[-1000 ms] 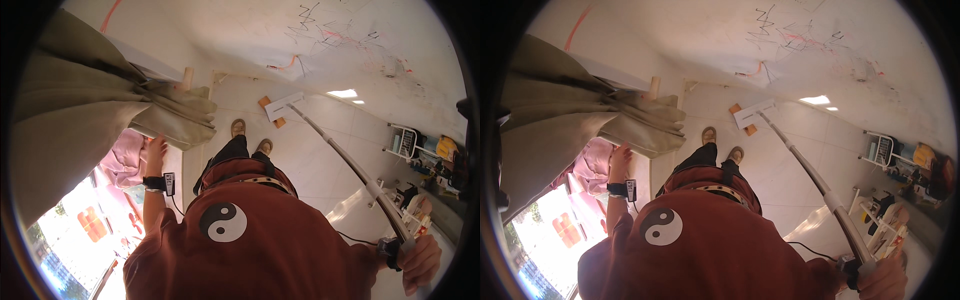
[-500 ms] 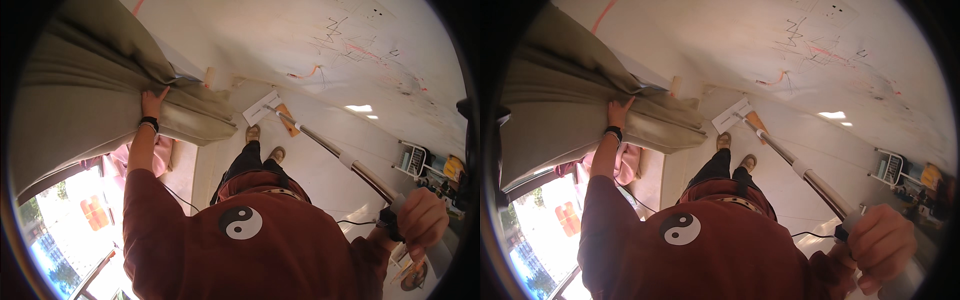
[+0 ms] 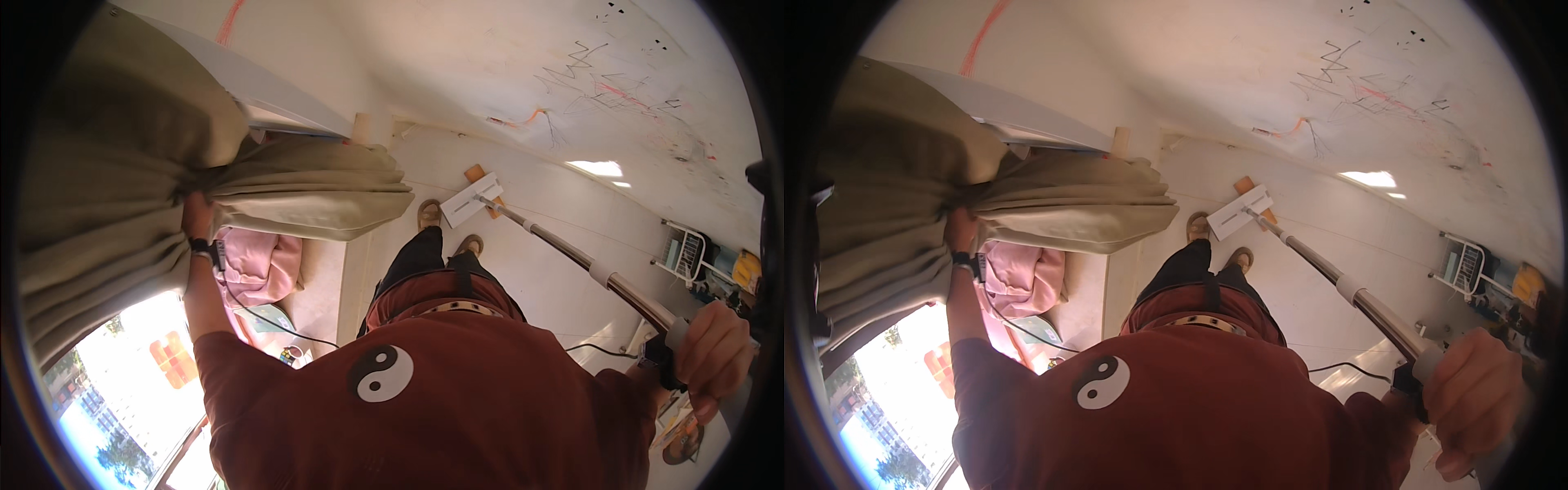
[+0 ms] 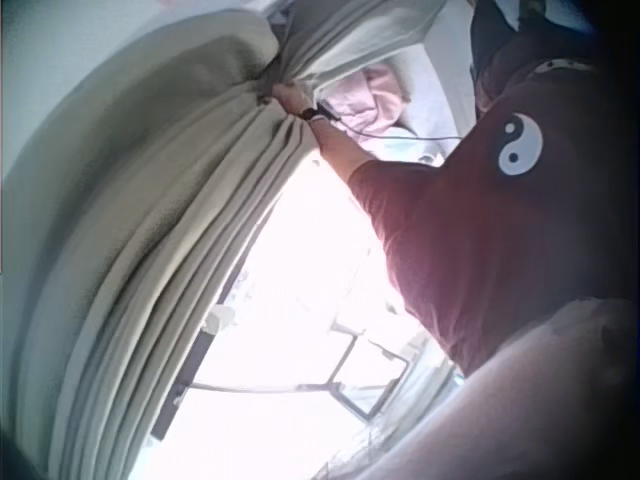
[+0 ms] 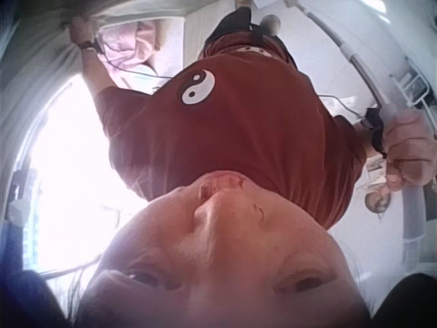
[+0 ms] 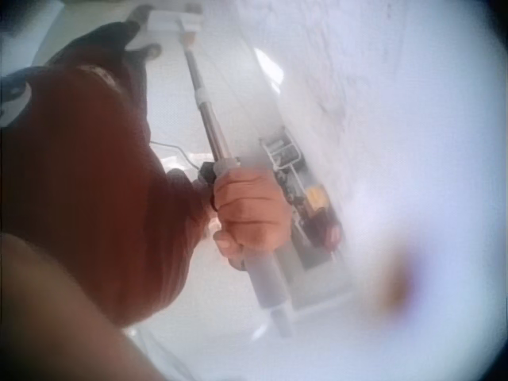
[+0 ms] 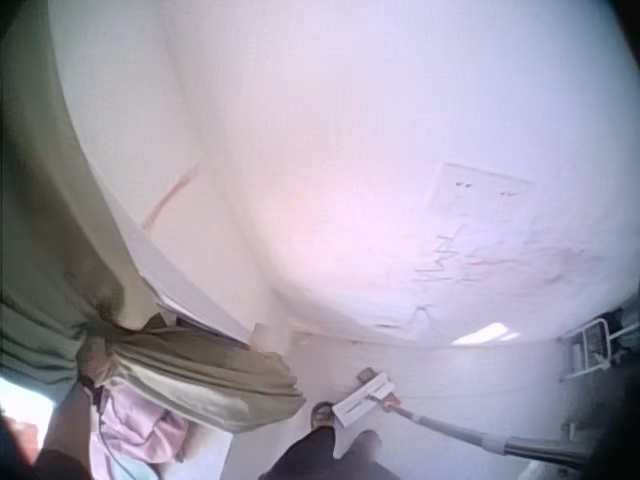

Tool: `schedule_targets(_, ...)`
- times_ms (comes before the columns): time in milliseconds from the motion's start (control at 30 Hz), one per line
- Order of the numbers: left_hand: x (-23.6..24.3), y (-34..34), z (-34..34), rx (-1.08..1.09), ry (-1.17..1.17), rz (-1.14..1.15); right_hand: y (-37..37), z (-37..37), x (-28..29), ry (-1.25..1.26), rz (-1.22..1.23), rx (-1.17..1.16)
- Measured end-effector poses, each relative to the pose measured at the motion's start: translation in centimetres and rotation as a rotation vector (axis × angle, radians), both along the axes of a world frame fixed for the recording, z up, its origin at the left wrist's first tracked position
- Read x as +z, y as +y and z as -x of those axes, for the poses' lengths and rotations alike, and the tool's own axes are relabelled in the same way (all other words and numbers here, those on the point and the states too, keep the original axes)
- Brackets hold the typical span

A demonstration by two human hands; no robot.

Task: The person sweeps debris into a dustpan and then mops the tiled floor in a cluttered room. They move a small stool and adjust a curtain to reach areas near the window while continuing to mop.

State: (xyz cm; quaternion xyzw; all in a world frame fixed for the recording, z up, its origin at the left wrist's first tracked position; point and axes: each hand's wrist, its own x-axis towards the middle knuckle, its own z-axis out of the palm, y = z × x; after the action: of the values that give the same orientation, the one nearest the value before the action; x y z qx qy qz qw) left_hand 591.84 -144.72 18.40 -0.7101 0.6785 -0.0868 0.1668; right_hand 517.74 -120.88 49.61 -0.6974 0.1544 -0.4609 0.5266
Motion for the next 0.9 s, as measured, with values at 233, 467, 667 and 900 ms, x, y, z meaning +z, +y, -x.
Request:
schedule_targets(233,6.3,2.6,-9.1,0.219,0.004,0.200,-1.7,-1.9,2.2,0.054,-0.037,0.150)
schedule_targets(467,-2.8,-0.6,-8.8,0.299,-0.382,-0.039,-2.0,-3.6,2.7,-0.077,0.036,0.222)
schedule_targets(667,-7.3,-4.2,-7.5,0.061,-0.294,0.142,-3.9,-6.5,2.3,-0.254,0.102,0.224)
schedule_targets(900,-2.1,-3.2,-0.6,-0.160,-0.355,0.148,-5.5,-6.7,2.1,-0.299,0.172,0.344)
